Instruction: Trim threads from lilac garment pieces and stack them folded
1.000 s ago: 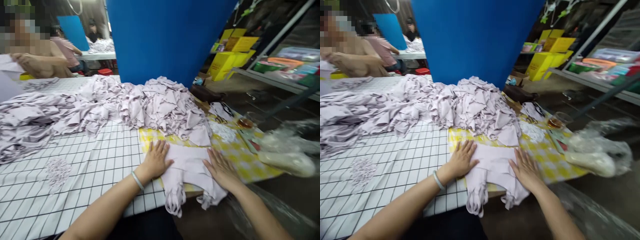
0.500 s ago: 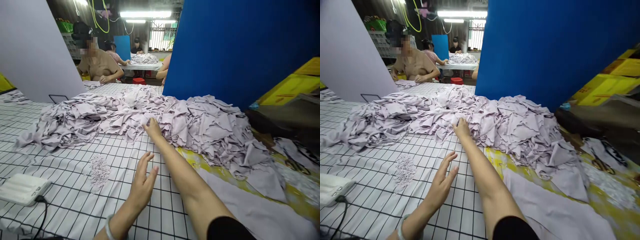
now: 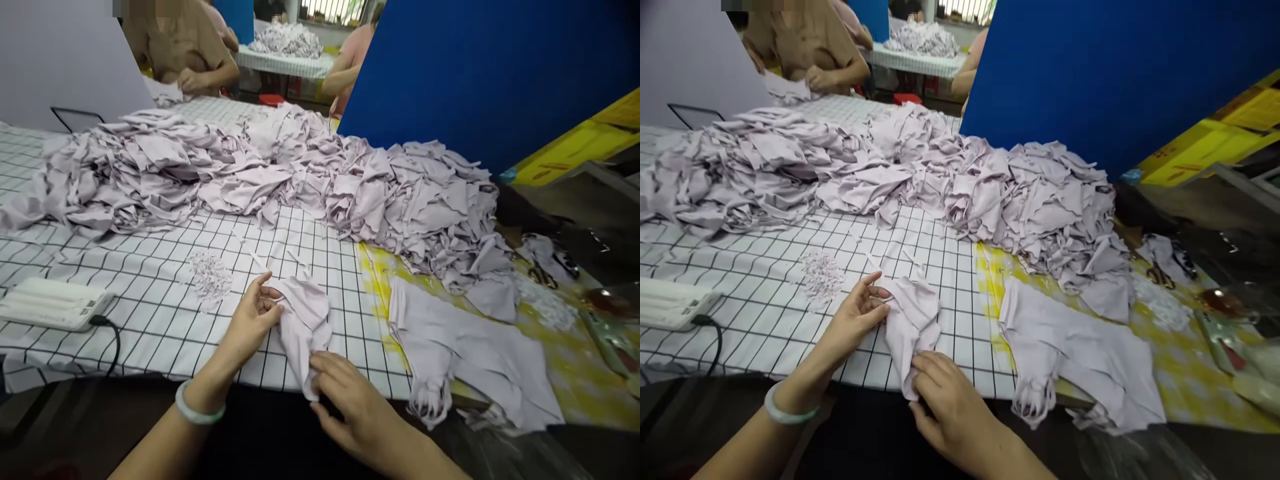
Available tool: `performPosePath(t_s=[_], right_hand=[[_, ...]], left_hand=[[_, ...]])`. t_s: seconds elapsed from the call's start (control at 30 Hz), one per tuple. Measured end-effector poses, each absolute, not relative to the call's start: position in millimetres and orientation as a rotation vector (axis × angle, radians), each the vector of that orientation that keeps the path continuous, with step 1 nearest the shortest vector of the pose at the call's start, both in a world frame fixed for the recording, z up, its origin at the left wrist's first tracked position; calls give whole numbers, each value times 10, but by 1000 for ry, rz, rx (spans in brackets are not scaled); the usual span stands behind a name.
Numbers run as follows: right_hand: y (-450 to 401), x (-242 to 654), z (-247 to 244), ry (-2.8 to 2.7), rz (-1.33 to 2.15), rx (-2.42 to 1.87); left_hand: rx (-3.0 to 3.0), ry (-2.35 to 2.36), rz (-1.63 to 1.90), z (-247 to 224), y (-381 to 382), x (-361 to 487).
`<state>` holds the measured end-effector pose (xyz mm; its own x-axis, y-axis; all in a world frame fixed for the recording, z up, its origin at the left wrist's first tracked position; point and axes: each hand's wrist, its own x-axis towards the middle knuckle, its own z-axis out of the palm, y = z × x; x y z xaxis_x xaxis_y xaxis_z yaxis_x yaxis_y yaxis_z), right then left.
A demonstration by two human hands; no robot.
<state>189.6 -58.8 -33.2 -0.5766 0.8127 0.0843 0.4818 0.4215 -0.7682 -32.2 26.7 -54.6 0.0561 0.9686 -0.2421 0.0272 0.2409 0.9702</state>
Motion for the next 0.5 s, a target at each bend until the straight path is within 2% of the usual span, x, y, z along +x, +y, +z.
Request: performPosePath(t_s=[0.07,0.2,0.3,0.37,0.43,0.5], right_hand=[[-703,1907,-395,-2118,962,-1251],[-251,1815,-562,-1981,536,-1561],[145,1774,-557,-2002,432,-1523],[216,1831,-405,-1858,510,-1439],[96,1956,-128,-1643,745,-1335],[-179,2111,237,-1429,1043,-1225]], left_hand=[[1318,1386,919,-591,160,-351],[2010,1636,827,-594,269,-292],[2234,1617,737,-471,464,-205],[2210,1476,869,-283,483,-197],[2107,1308,1003,1,343,-242],[2002,1203,976,357,54,-330]])
